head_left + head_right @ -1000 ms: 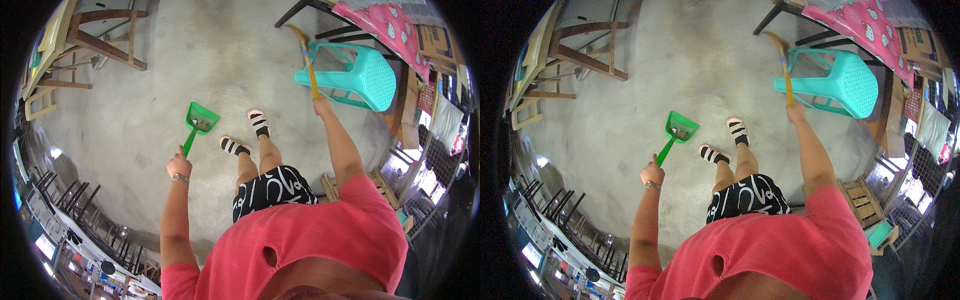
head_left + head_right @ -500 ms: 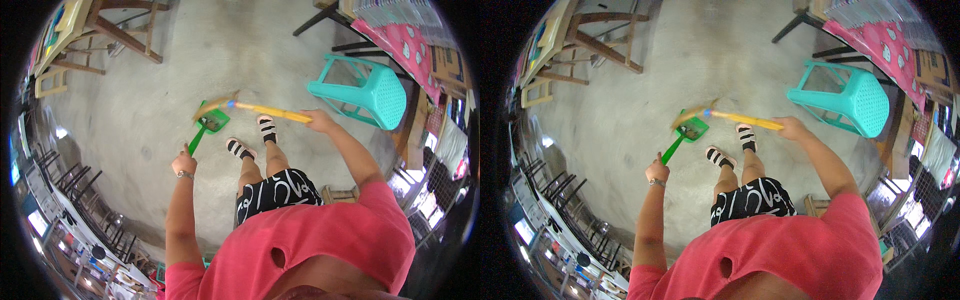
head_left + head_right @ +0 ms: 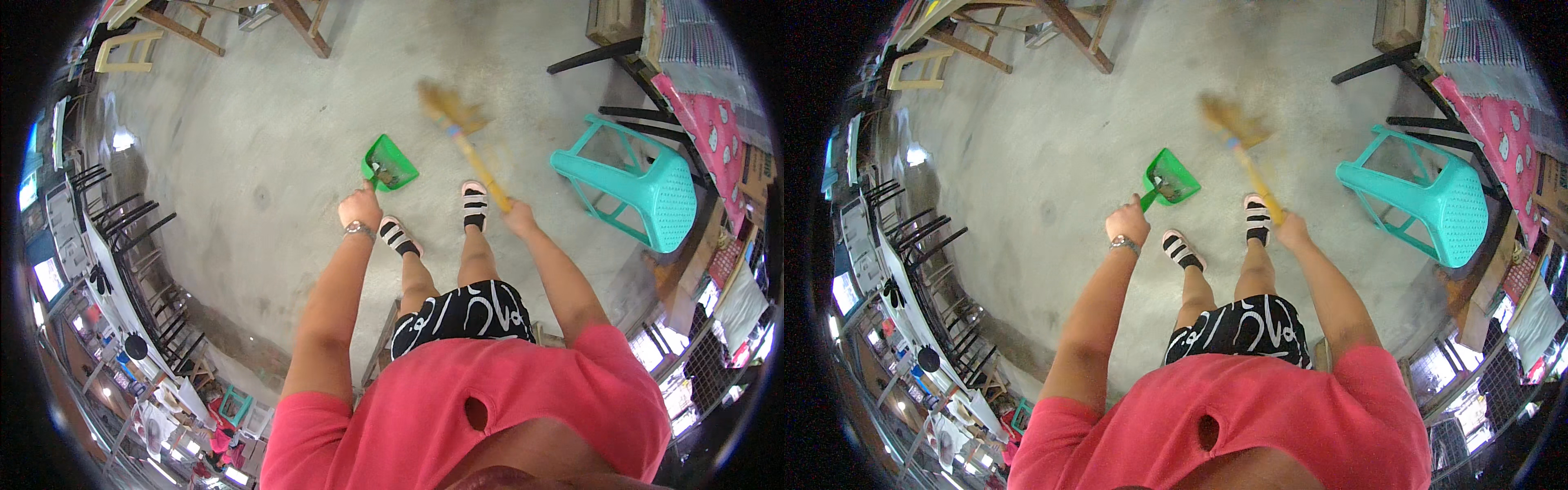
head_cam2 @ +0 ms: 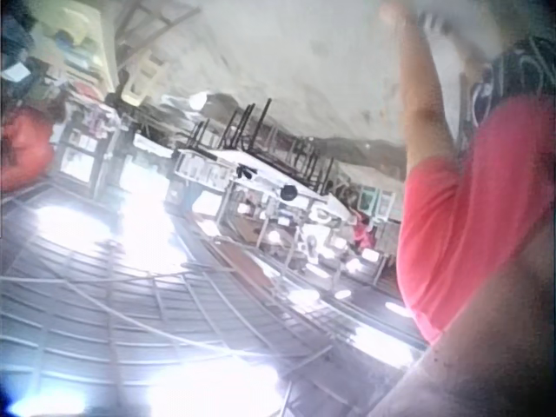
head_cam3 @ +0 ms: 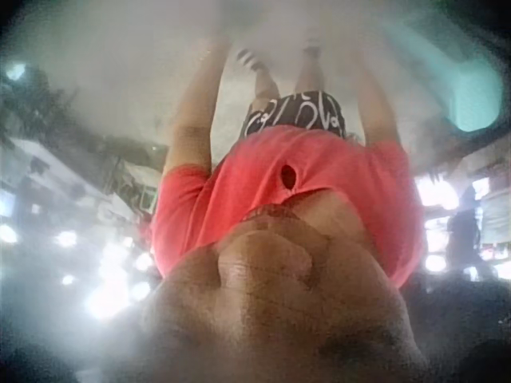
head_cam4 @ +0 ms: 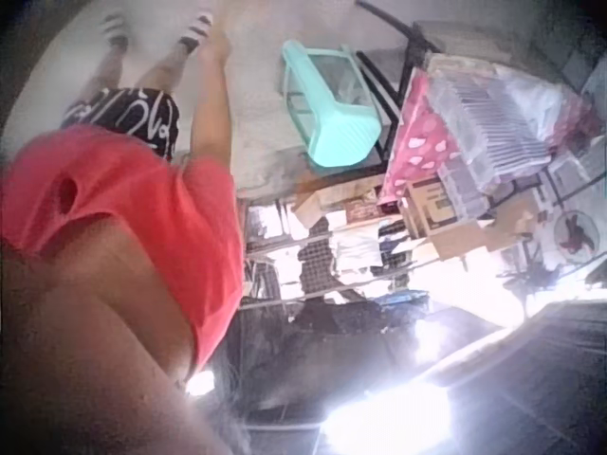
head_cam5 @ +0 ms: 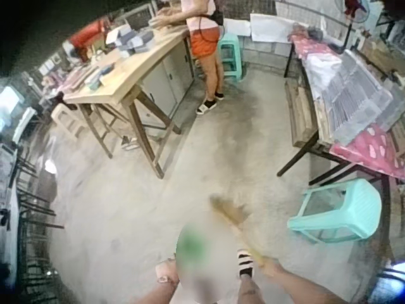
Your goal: The person sweeps debris from a concrete floor into a dustpan using a small broom and then places stacks of purple notebooks into a cardboard box on a table.
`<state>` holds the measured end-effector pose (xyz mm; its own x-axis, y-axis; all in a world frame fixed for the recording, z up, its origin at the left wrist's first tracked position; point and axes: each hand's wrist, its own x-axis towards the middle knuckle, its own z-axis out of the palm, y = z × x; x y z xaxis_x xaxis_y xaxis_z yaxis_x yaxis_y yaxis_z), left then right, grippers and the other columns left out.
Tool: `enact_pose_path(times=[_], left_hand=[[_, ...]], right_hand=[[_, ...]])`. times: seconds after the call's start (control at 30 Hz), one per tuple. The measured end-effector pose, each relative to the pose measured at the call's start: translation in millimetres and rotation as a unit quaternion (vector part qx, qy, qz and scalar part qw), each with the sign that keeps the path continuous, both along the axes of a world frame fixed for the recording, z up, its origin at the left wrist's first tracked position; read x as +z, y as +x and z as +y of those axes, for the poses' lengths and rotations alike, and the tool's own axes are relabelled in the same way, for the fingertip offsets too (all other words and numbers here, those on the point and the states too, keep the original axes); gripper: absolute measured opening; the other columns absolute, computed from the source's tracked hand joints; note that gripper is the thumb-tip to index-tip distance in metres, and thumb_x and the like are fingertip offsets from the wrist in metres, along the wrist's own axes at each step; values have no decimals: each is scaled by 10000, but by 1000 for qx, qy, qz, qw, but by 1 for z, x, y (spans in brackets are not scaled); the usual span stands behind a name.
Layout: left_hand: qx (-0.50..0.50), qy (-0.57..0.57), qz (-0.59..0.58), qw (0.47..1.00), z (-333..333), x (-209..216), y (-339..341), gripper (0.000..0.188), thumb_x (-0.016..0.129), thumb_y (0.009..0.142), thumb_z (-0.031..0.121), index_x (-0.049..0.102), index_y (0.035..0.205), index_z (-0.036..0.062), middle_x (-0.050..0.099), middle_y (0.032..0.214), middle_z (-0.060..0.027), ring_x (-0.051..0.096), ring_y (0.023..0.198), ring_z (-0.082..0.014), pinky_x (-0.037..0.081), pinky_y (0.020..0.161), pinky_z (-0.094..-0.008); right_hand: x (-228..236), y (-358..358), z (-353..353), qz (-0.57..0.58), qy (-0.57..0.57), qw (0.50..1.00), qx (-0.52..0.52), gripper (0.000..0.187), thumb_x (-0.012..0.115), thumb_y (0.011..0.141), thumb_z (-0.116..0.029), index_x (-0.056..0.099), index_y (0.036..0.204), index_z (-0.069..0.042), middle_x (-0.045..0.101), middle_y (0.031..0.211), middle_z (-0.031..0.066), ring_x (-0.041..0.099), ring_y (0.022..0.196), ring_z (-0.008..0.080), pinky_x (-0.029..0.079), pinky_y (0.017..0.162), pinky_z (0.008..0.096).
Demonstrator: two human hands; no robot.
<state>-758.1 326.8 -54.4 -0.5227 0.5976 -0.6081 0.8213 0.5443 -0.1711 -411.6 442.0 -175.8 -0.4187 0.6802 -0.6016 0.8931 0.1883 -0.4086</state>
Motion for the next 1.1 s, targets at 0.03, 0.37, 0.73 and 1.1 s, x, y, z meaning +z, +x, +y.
enact_pose_path(times=[0.03, 0.37, 0.73, 1.1], left_hand=[[6, -15, -1, 1000, -12, 4, -6, 433, 526, 752, 124, 477, 1182, 118, 640, 827, -104, 642, 747, -262, 516, 610, -378], [50, -11, -45, 998, -179, 30, -114, 624, 541, 730, 136, 338, 1318, 184, 626, 962, -119, 623, 845, -279, 511, 671, -405], [183, -15, -23, 983, -270, 30, -196, 623, 549, 721, 170, 359, 1311, 230, 642, 888, -125, 627, 794, -287, 505, 660, -416], [265, -3, -7, 964, -313, 27, -251, 573, 541, 744, 207, 395, 1298, 220, 645, 909, -120, 619, 865, -283, 498, 708, -404]], right_hand=[[29, -17, -11, 22, -67, 996, 47, 352, 611, 720, -194, 598, 1030, -27, 641, 861, 178, 635, 744, 269, 493, 692, 357], [79, 11, 14, -11, -20, 993, -118, 342, 584, 751, -158, 568, 1069, -34, 644, 928, 136, 619, 836, 272, 482, 706, 375], [-13, -172, -116, -55, -30, 998, -30, 278, 571, 757, -251, 589, 921, -28, 614, 784, 166, 621, 684, 252, 483, 556, 397], [108, -202, -62, 16, -21, 1000, -5, 438, 652, 685, -229, 590, 1098, -96, 622, 942, 200, 598, 894, 325, 449, 780, 406]])
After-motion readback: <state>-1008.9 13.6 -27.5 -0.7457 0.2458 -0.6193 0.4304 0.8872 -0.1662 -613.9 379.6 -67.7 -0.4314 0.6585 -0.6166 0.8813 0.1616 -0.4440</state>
